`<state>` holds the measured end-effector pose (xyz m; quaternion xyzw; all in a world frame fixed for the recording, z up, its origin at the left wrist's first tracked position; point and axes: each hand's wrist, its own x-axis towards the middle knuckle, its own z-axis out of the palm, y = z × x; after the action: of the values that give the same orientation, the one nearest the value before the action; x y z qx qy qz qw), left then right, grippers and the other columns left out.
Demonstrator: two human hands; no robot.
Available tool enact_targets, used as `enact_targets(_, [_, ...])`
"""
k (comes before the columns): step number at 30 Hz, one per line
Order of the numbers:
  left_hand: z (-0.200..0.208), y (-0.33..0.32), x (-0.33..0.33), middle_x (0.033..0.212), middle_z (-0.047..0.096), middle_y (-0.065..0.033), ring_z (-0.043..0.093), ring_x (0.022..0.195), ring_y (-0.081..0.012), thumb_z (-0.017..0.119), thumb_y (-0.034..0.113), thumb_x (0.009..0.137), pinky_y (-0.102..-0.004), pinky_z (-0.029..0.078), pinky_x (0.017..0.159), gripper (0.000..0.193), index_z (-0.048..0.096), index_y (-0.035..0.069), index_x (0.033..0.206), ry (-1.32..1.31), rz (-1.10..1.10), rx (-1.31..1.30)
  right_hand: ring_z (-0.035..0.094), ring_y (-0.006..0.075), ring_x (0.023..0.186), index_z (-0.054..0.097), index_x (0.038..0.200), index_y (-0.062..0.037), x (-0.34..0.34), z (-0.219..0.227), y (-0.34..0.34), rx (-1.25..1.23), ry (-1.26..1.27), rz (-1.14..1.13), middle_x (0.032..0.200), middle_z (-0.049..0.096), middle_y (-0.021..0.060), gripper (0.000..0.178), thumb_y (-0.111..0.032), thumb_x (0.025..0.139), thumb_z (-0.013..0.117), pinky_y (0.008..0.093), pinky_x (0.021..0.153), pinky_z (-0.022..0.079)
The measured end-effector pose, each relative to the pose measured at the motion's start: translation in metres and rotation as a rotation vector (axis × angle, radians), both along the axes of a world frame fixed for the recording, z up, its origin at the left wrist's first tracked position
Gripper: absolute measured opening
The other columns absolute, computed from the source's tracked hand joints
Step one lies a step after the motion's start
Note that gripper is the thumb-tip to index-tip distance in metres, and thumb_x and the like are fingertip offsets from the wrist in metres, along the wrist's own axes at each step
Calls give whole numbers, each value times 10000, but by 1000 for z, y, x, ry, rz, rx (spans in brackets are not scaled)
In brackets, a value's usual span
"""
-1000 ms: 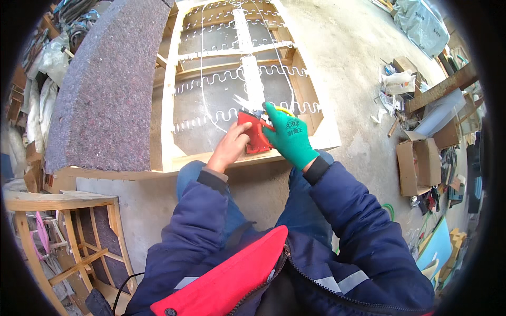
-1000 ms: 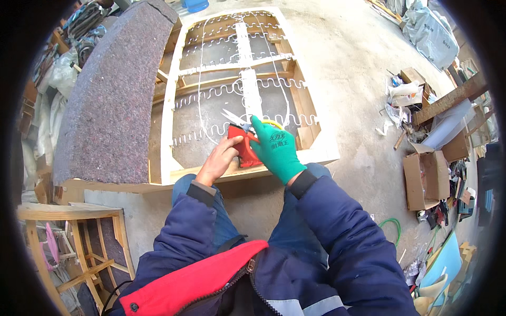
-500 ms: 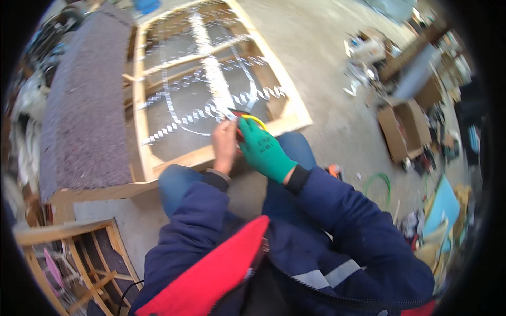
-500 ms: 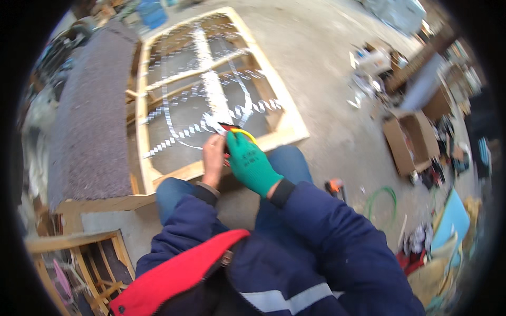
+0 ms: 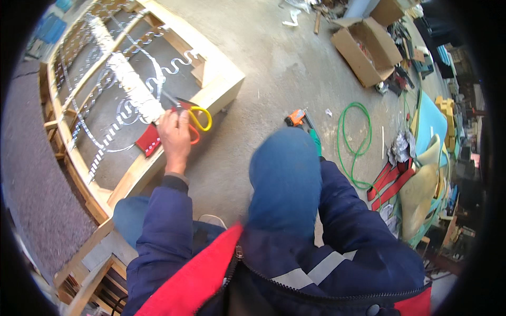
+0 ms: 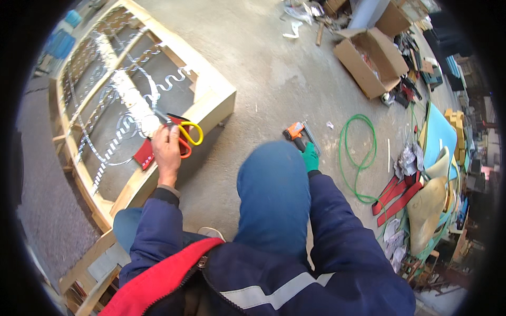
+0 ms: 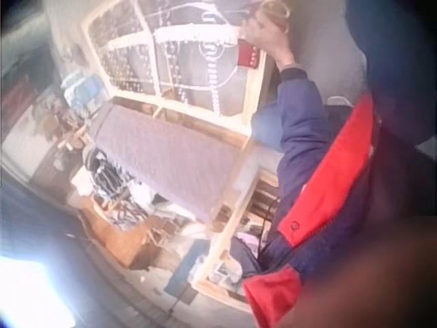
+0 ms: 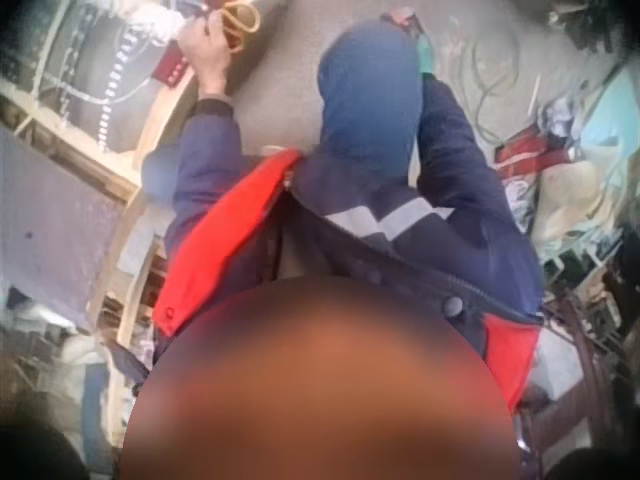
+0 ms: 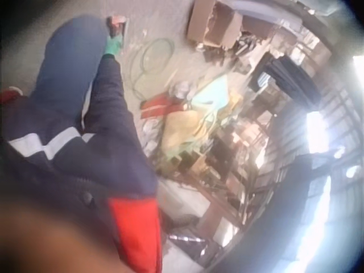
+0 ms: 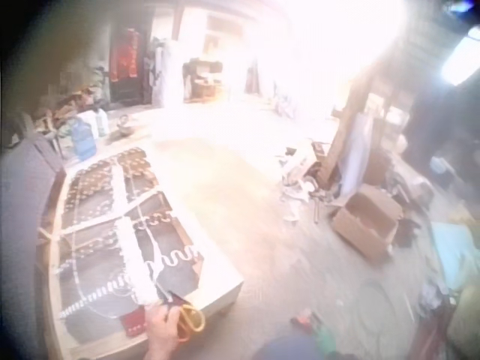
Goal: The person cuts red fabric with scissors, then uses a staple gun to attach the fabric to a wooden chair frame with springs. They retrieve circular foam pads from a box and attach them to the fabric-covered frame.
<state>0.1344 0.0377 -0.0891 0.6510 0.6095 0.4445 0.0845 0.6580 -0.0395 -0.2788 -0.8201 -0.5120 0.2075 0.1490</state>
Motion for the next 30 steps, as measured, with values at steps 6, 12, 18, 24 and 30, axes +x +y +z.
enact_targets(6, [-19, -4, 4, 908, 584, -148, 562, 903, -338, 586, 255, 1159, -463, 457, 847, 354, 646, -34, 964, -121, 152, -277, 691, 378, 952, 637, 1132, -49, 1, -30, -16, 152, -453, 313, 1050, 663, 178, 282, -97, 857, 680, 501, 815, 529])
enact_targets(12, [-9, 8, 6, 885, 563, -117, 533, 867, -293, 515, 291, 1193, -428, 430, 813, 395, 636, -23, 986, 40, 41, -189, 752, 366, 913, 671, 1179, -104, 0, 7, 32, -222, -349, 244, 988, 754, 159, 303, -186, 887, 673, 501, 852, 516])
enact_targets(18, [-14, 14, 4, 899, 576, -185, 544, 866, -400, 552, 224, 1159, -501, 438, 804, 345, 617, -36, 941, 90, 3, -132, 749, 225, 844, 755, 1189, -100, -2, 121, 126, -370, 371, 40, 927, 774, 113, 366, -339, 916, 707, 389, 813, 586])
enact_targets(24, [37, 8, -21, 912, 583, -160, 545, 847, -329, 607, 217, 1139, -430, 459, 803, 294, 617, -26, 973, -166, -83, -539, 728, 149, 934, 737, 1208, -22, -25, 366, 198, 31, 862, 308, 1025, 758, 9, 285, -246, 1042, 680, 308, 938, 572])
enact_targets(30, [211, -100, -39, 954, 595, -100, 554, 851, -181, 645, 182, 1123, -362, 470, 772, 327, 619, -51, 895, -327, 45, -680, 711, 145, 751, 703, 1063, -30, -12, 582, 181, -466, 687, 63, 898, 746, 69, 269, -294, 1029, 732, 303, 687, 570])
